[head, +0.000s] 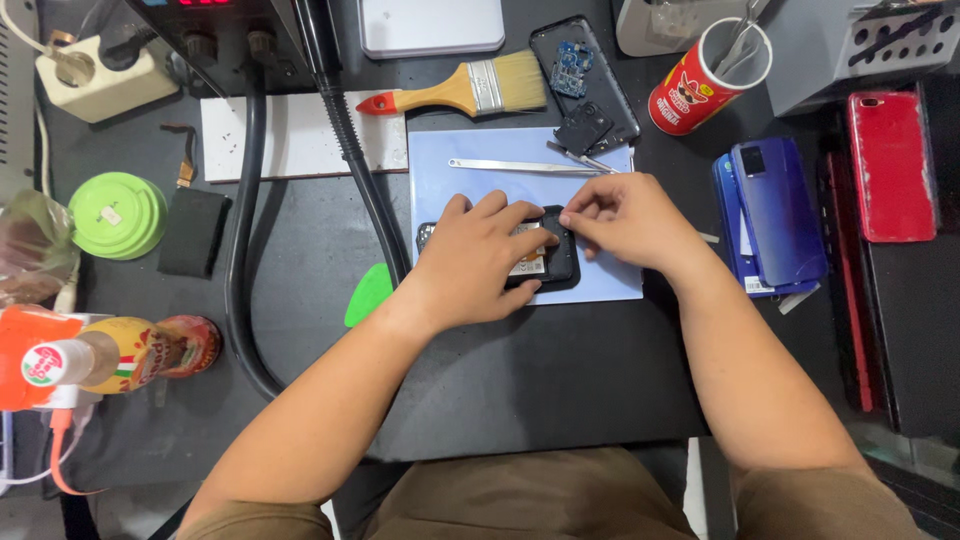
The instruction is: The person cleans the interior of a disassembled smartphone with a brush, then installs a new battery and a motherboard into the phone chassis. They use a screwdriver to secure the components and place the phone on the workbench.
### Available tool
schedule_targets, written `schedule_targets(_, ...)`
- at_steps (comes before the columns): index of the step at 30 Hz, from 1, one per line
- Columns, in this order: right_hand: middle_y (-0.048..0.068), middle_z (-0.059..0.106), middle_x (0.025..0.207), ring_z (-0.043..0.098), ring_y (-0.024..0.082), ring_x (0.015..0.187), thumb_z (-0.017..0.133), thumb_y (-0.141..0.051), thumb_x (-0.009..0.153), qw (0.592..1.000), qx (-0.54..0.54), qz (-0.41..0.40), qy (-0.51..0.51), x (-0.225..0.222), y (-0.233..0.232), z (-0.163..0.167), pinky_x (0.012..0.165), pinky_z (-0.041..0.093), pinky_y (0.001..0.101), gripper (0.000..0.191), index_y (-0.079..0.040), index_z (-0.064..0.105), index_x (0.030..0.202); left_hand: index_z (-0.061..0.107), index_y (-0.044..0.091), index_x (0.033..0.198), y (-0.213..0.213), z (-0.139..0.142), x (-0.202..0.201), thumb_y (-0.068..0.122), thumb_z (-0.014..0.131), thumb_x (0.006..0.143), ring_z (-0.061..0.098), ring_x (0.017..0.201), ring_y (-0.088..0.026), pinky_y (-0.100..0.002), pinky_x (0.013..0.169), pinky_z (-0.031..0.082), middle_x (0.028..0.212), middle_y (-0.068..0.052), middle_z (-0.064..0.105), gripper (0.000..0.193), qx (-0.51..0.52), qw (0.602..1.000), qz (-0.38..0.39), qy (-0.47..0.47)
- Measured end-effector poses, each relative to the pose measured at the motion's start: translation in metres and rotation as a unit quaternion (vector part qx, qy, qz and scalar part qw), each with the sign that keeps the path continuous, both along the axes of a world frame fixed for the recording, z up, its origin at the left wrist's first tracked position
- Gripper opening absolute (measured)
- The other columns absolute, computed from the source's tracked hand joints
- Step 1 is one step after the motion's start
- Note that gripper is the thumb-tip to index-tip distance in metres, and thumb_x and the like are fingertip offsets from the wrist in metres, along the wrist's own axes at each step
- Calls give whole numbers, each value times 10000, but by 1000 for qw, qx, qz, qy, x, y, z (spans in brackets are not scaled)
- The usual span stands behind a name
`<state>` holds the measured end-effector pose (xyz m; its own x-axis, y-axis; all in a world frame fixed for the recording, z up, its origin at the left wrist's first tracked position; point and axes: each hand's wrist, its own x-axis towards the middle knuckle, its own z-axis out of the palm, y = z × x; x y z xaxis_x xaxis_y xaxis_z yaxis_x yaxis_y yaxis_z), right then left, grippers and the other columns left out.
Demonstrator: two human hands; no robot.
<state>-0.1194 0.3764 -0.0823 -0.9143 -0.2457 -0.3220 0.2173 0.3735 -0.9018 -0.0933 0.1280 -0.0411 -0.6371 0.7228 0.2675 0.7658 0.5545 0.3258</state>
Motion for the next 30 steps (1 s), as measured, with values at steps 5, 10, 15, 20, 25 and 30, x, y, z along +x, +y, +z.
schedule_targets(5, 40, 669, 797, 647, 110, 683, 828, -133, 910, 925, 163, -107, 327, 8, 2, 8, 588, 492, 245, 149, -28, 726, 940, 673, 160, 1147, -2, 3, -5, 386, 814, 662, 550, 1033, -299, -450, 790, 424, 1154, -75, 609, 554, 16, 1000, -25, 6)
schedule_targets(10, 32, 667, 851, 661, 214, 821, 824, -170, 841, 846, 335, -94, 404, 10, 7, 31, 689, 523, 358, 149, -74, 727, 898, 620, 100, 1252, -8, 5, -7, 464, 835, 629, 546, 1008, -317, -460, 767, 425, 1147, -101, 604, 753, 23, 1000, 3, 1)
schedule_targets(15, 41, 641, 937, 620, 261, 950, 824, -183, 832, 830, 343, -74, 433, 14, -3, 33, 781, 517, 395, 169, -87, 744, 946, 603, 64, 1267, -11, -3, -6, 524, 837, 641, 552, 1022, -333, -468, 789, 434, 1132, -117, 601, 812, 36, 999, 12, 5)
schedule_targets(20, 54, 639, 971, 617, 270, 954, 815, -149, 859, 818, 316, -75, 475, 14, -11, 27, 813, 514, 397, 181, -73, 727, 998, 606, 78, 1276, -9, -5, -3, 535, 824, 676, 560, 1030, -315, -457, 800, 439, 1142, -95, 613, 786, 54, 998, -4, -12)
schedule_targets(25, 71, 646, 1003, 624, 264, 965, 794, -91, 880, 834, 266, -85, 476, 11, -5, 25, 842, 528, 377, 197, -48, 694, 1044, 623, 88, 1219, -22, 5, -9, 514, 847, 604, 570, 974, -312, -460, 802, 434, 1080, -97, 622, 780, 40, 999, -5, -10)
schedule_targets(30, 96, 639, 982, 608, 278, 925, 826, -98, 857, 822, 249, -52, 509, 13, -6, 20, 808, 514, 394, 206, -49, 688, 1001, 606, 75, 1261, -22, 7, -6, 463, 834, 632, 585, 1012, -315, -437, 837, 439, 1113, -99, 642, 773, 74, 996, -33, -23)
